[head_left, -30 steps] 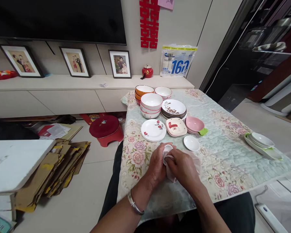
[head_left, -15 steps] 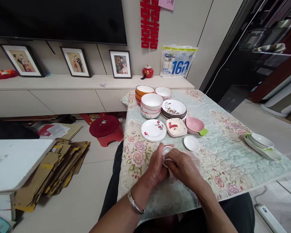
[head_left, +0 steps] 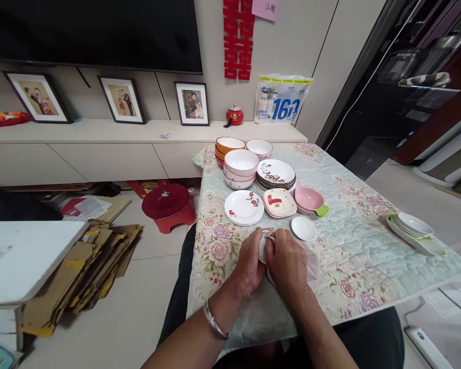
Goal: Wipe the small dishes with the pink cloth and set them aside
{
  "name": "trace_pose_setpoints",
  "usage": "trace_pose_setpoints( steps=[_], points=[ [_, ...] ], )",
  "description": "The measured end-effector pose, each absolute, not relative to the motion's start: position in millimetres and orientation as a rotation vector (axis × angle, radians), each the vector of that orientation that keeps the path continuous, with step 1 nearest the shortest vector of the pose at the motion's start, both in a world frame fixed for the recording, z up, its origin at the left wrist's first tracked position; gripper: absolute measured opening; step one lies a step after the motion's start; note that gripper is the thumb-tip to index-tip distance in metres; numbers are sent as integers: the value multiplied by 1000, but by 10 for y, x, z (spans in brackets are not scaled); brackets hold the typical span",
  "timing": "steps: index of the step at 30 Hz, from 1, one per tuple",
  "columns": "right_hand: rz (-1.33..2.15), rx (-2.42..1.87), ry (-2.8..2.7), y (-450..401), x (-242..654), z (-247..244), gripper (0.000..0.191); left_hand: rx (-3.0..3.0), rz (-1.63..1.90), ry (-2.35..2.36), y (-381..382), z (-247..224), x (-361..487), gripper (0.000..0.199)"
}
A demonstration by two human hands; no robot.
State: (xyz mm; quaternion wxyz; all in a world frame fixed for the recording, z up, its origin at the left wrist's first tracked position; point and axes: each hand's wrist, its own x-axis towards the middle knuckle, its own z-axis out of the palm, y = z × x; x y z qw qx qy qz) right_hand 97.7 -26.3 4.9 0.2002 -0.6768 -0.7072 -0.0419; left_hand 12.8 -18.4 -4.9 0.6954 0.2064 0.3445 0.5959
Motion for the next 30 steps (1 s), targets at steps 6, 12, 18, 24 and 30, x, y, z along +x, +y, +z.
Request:
trace_pose_setpoints(
  steps=[6,12,18,24,30],
  points=[
    [111,-1987,-2118,-328,964,151,13,852,1396,1075,-258,115,15,24],
    [617,-1504,-2119,-341,1092,167,20,615,1342,975,-277,172,38,30],
    [851,-1290,-2050,-337,1242,165,16,485,1439,859,-248,44,95,32],
    [575,-1541,-2127,-368,1186,15,13,241,1527,822,-129,43,30,37],
    [652,-1495,-2148,-383,1137,11,17,44,1399,600,-101,93,-54,39]
  ],
)
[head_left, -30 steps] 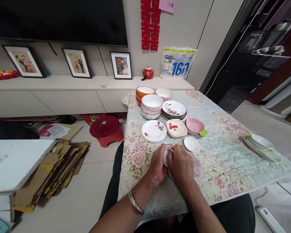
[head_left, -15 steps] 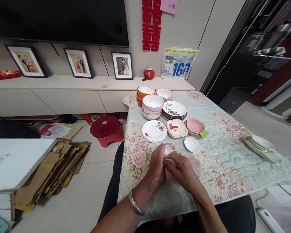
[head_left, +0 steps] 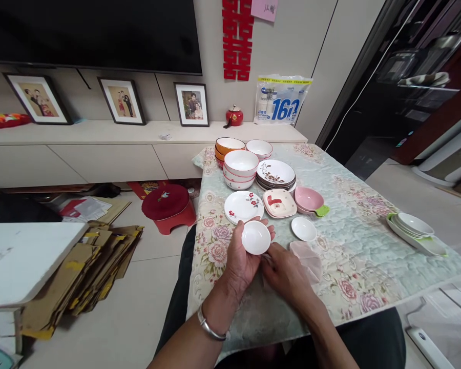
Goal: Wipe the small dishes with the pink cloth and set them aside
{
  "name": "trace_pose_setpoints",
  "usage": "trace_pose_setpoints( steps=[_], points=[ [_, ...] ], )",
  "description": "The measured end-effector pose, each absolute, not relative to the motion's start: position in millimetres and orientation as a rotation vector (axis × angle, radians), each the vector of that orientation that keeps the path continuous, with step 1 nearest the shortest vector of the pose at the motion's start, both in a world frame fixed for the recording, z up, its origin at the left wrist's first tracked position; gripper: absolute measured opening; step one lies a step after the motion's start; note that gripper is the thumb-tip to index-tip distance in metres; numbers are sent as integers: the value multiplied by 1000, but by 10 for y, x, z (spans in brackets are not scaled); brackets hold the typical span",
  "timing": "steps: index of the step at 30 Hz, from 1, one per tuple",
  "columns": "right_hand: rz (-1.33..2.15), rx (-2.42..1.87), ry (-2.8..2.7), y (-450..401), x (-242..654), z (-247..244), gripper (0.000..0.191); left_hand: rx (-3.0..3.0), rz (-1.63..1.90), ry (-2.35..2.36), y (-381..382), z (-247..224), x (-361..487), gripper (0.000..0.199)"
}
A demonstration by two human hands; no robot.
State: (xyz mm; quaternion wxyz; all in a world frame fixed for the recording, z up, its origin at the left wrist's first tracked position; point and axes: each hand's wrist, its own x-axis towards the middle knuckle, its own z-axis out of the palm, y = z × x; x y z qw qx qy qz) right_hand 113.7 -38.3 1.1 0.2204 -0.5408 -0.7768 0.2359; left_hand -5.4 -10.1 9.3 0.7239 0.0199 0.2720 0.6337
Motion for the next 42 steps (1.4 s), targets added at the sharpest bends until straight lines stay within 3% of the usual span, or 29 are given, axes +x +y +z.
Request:
trace_pose_setpoints(
  steps=[6,9,17,23,29,32,36,42],
  points=[
    [1045,-1171,-1994,-382,1338,228,27,-10,1402,592,-83,102,-77,39],
    [983,-1232,-1797,-365,1366,241,37,12,1386,578,-83,93,-69,39],
    [851,-1417,-1667,-265,1288,82,41,114,1331,574,-98,37,-20,43],
    [932,-1337,-1874,-333,1281,151,29,65,1347,580,-84,34,-30,40],
    [575,-1441,-2186,-430,1349,178,11,15,1400,630,-41,25,-36,38],
    [557,-1463,-2098,-461,1378,237,19,33,1389,653,-45,2,-13,37],
    [573,-1422,-1925,-456,1348,332,13,138,1310,683,-94,-6,32,40],
    [242,-1151,-2048,-320,1214,245,20,439,1228,747,-232,33,82,46]
  ],
)
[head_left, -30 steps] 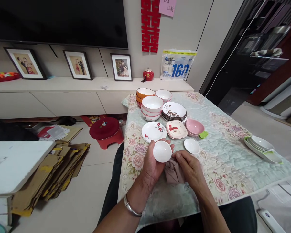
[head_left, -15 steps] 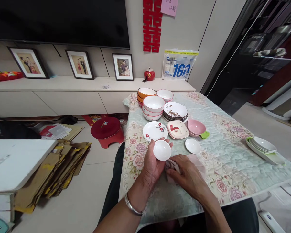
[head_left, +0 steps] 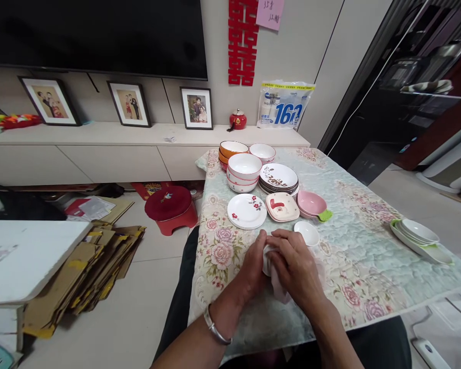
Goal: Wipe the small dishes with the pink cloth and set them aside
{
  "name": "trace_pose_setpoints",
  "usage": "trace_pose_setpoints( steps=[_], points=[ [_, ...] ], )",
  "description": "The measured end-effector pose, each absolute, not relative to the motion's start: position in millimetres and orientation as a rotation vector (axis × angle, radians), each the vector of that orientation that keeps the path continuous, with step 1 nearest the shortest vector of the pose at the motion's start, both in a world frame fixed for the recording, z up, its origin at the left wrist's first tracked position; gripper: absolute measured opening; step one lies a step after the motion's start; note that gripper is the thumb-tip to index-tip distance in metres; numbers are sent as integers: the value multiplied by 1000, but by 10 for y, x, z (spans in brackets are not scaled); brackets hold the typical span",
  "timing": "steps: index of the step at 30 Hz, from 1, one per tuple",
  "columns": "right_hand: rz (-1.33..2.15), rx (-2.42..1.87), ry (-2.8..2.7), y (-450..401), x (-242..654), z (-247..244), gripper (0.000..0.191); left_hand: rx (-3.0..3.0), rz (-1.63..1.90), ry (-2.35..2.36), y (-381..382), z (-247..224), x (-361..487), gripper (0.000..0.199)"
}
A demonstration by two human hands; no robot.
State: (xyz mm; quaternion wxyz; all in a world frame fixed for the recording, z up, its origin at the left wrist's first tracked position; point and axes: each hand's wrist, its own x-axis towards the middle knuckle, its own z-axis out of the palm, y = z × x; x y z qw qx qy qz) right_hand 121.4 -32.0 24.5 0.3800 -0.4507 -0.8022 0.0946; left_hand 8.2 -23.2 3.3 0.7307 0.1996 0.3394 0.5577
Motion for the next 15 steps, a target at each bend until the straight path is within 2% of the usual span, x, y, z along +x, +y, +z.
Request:
trace_pose_setpoints(
  steps=[2,7,12,15],
  points=[
    [200,-1157,-2076,-273,1215,205,22,530,1249,752,-259,67,75,44],
    [215,-1205,-2103,-206,1285,134,18,627,1319,802,-254,135,42,25],
    [216,-1239,-2005,-169,1329,17,15,769,1331,971,-237,140,37,25],
    [120,-1203,-1947,-139,1350,-15,14,1050,1264,1000,-251,159,-7,30]
  ],
)
